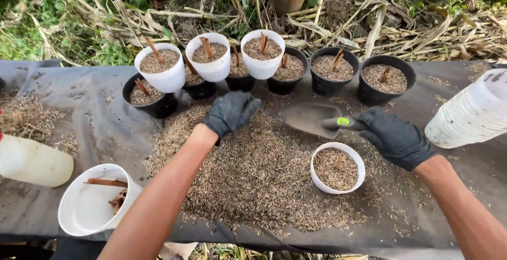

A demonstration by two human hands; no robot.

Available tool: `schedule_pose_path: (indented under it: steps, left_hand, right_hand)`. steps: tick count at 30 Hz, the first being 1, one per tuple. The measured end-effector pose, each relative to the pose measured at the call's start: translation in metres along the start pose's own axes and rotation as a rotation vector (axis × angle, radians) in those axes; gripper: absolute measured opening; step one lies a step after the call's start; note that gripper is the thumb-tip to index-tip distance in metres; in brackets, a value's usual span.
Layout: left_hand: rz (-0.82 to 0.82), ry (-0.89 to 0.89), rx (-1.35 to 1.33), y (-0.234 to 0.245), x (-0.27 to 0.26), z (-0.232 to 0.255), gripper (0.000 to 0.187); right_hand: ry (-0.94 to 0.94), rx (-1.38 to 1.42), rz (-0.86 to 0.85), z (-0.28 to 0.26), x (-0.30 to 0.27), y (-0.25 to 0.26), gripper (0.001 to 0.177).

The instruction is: Filling small plastic pots with soil using a hand trowel and planting wooden sticks into them.

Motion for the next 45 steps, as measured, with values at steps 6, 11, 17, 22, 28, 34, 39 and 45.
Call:
schedule_pose_path:
  steps: [6, 11, 17, 22, 28, 34, 39, 45]
  left_hand:
    - [0.061, -0.086, 0.071, 0.001, 0.005, -0.017, 0.072]
    - [0.122, -0.084, 0.143, -0.008, 0.009, -0.034, 0.058]
    - [0.173, -0.061, 0.166, -0.025, 0.007, -0.051, 0.055]
    - [0.207, -0.03, -0.021, 0.003, -0.002, -0.038, 0.061]
    - [0.048, -0.001, -0.048, -0.024, 0.015, -0.041, 0.073]
    - [0.077, -0.088, -0.168, -0.019, 0.023, -0.014, 0.064]
    - [0.016, -0.082, -0.038, -0.027, 0.029, -0.006, 0.067]
    - [0.083, -0.071, -0.358, -0.021, 0.009, 0.022, 0.066]
  right_hand:
    - [-0.171, -0.241, 0.064, -0.006, 0.002, 0.004, 0.036]
    - [-0.042, -0.346, 0.319, 0.005, 0.016, -0.009, 0.034]
    - [-0.004, -0.301, 0.304, 0.006, 0.037, -0.017, 0.029]
    - [0.019, -0.212, 0.321, -0.023, 0.038, -0.004, 0.031]
    - [-0.106, -0.238, 0.154, -0.022, 0.037, 0.002, 0.041]
    - [-0.121, -0.255, 0.154, -0.018, 0.033, -0.001, 0.044]
    - [-0.035, -0.336, 0.22, -0.02, 0.041, -0.005, 0.034]
    - [0.079, -0.086, 0.149, -0.035, 0.04, -0.01, 0.035]
Point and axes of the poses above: each hand's wrist, its own x-axis towards the middle knuckle, its own y-axis out of the back of the hand, z = x × y, the point moved 8 cm from there along x, towards the middle knuckle, and after that the axes turned 11 degrees about -y, right-handed, at the moved point
